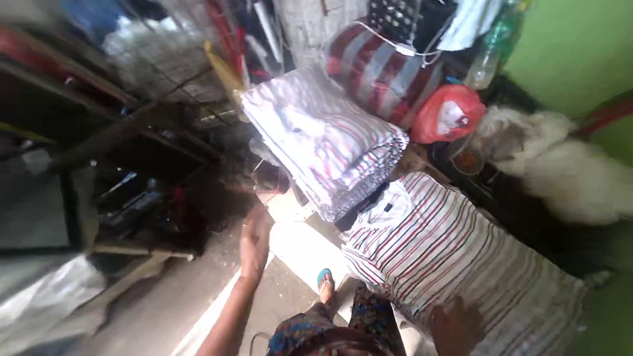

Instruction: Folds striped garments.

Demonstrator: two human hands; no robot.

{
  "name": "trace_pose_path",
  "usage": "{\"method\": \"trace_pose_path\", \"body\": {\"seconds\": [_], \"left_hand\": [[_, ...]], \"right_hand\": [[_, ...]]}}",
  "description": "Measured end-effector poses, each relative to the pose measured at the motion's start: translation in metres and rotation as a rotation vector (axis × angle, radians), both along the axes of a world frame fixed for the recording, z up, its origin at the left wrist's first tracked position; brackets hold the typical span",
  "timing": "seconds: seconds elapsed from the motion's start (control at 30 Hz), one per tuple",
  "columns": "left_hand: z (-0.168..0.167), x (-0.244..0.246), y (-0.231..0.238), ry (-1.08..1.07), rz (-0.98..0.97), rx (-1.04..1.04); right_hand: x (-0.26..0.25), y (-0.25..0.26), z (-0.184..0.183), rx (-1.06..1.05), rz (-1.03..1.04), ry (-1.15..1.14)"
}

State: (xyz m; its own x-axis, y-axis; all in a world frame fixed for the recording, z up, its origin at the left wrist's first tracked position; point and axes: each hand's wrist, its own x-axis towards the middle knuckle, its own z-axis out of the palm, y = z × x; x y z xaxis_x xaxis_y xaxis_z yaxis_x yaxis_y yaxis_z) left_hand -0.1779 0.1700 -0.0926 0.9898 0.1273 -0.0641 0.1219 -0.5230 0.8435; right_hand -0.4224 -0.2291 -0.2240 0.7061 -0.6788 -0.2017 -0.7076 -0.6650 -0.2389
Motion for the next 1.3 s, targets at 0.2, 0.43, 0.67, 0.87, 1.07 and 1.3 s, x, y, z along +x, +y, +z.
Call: {"method": "trace_pose_path", "body": {"seconds": [0.2, 0.43, 0.67, 0.87, 1.07, 1.3], "left_hand": [[-0.038, -0.080, 0.007, 0.564, -0.316, -0.082], [-0.056, -0.109, 0.012, 0.632, -0.455, -0.252], [-0.070, -0.099, 0.019, 0.601, -0.400, -0.343], [-0.074, -0.055, -0.012, 0.562, -0.064, -0.584], [-0.088, -0.003, -0.052, 0.498, 0.279, -0.853], [-0.106, 0.025, -0.068, 0.382, 0.700, -0.973]], "right_hand": [[0.002, -0.004, -0.004, -0.103, 0.093, 0.171], [0.006, -0.022, 0.003, -0.062, 0.099, 0.287], [0.066, -0.030, 0.048, 0.212, 0.054, 0.319], [0.201, 0.040, 0.156, 0.258, 0.303, -0.270], [0.333, 0.074, 0.216, 0.269, 0.458, -0.549], [0.383, 0.094, 0.184, 0.285, 0.684, -0.407]]}}
